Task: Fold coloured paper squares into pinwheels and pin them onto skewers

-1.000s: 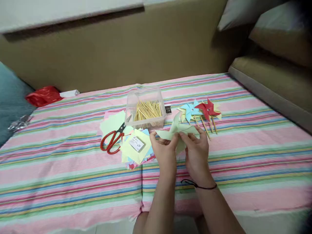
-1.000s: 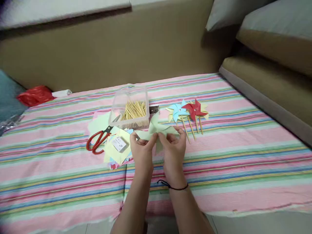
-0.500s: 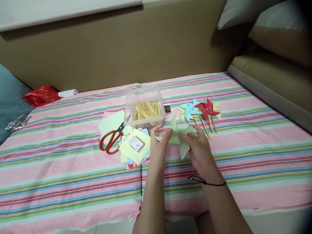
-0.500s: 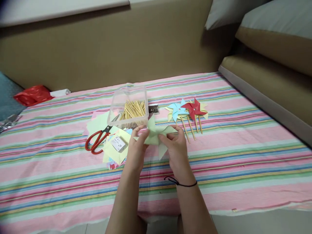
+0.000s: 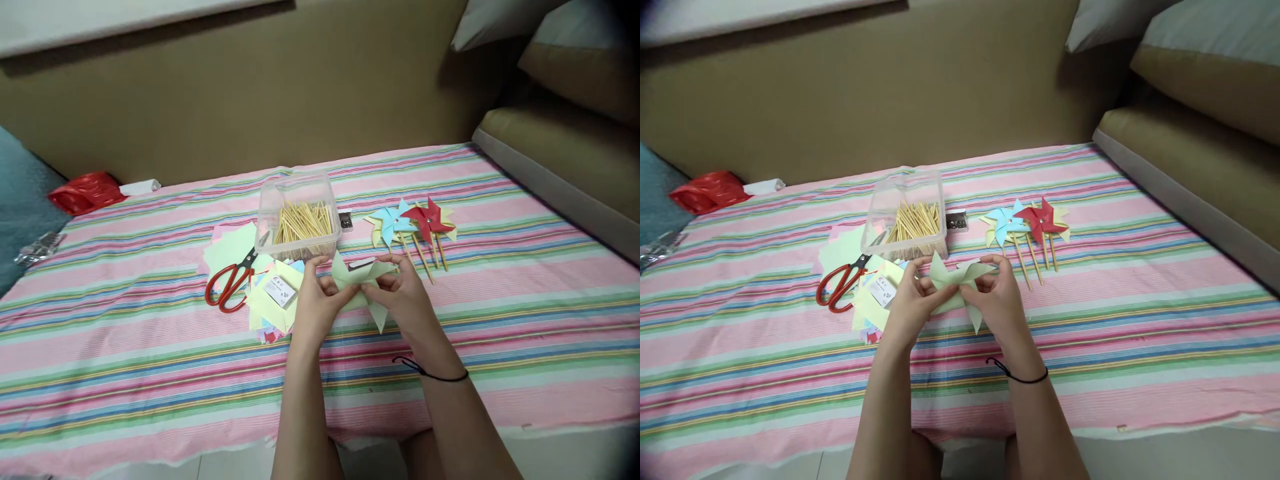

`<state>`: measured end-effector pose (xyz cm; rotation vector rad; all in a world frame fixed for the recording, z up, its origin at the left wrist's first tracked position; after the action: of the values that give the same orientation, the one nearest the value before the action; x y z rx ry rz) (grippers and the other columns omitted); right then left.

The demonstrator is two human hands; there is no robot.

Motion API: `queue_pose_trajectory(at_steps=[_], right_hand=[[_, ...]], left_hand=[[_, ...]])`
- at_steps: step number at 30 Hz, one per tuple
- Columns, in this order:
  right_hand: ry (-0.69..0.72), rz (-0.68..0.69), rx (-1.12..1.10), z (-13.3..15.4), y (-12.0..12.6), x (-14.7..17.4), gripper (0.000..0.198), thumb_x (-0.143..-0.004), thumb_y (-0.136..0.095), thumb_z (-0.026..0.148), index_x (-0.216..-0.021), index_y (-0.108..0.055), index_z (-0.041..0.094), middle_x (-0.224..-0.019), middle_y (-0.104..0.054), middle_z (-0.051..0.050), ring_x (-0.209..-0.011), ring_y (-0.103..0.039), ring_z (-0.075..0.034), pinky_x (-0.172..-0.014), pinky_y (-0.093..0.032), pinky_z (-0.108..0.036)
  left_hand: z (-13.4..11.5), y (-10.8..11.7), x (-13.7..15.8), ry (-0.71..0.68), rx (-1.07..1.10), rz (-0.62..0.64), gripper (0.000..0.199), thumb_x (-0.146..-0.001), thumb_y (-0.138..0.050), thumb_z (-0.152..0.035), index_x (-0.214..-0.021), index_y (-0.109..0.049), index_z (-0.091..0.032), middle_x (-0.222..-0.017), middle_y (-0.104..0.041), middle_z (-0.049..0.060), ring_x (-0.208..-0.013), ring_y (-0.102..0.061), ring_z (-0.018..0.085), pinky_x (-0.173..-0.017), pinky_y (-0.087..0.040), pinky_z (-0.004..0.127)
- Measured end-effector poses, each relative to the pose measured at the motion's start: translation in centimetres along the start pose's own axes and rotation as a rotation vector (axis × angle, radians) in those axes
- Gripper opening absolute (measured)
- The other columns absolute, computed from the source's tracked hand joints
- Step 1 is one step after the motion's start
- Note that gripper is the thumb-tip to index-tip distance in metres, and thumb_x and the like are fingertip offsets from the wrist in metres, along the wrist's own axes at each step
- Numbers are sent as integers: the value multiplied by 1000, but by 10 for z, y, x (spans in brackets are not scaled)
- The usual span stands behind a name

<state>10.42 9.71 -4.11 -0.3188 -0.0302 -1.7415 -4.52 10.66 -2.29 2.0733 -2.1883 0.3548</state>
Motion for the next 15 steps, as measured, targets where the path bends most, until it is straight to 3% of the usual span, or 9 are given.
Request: queue_pose_trajectory(at_steps=[4,11,15], right_hand=[[37,16,28,2,-3,-1,57,-58,-77,24,-103,-43,27,-63,-68,5,-55,-64,-18,-49,-48,-27],[78,54,28,4,-7,-2,59,-59,-79,27,-105,-43,27,-66,-69,4,-62,-67,-19,-55,-51,-28],[104,118,-14,10,-11,0,65,-60,-80,27,-111,-41,26,-70,-69,3,-65,-67,-18,-59,-53,-29]], left_hand=[[-1,3,0,3,-32,-39,61,-61,-78,-30,-112,-44,-23,-55,-54,-9,-43,-44,6,-43,-31,15],[2,9,1,46,-19,-47,66,-57,-81,-32,-111,-44,-22,-60,-64,-4,-46,-51,9,-45,-37,17],[2,12,4,78,-25,-48,64,-55,-82,-33,-108,-48,-22,-52,-60,-7,-41,-48,8,-44,-37,17]])
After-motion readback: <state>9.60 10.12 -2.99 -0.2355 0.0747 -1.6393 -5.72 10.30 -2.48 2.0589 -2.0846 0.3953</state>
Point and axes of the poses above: each hand's wrist, its own x-axis away from the middle knuckle, its own y-axis out of the back of the hand, z = x × y, the point moved 10 cm from there along -x, towards the middle knuckle
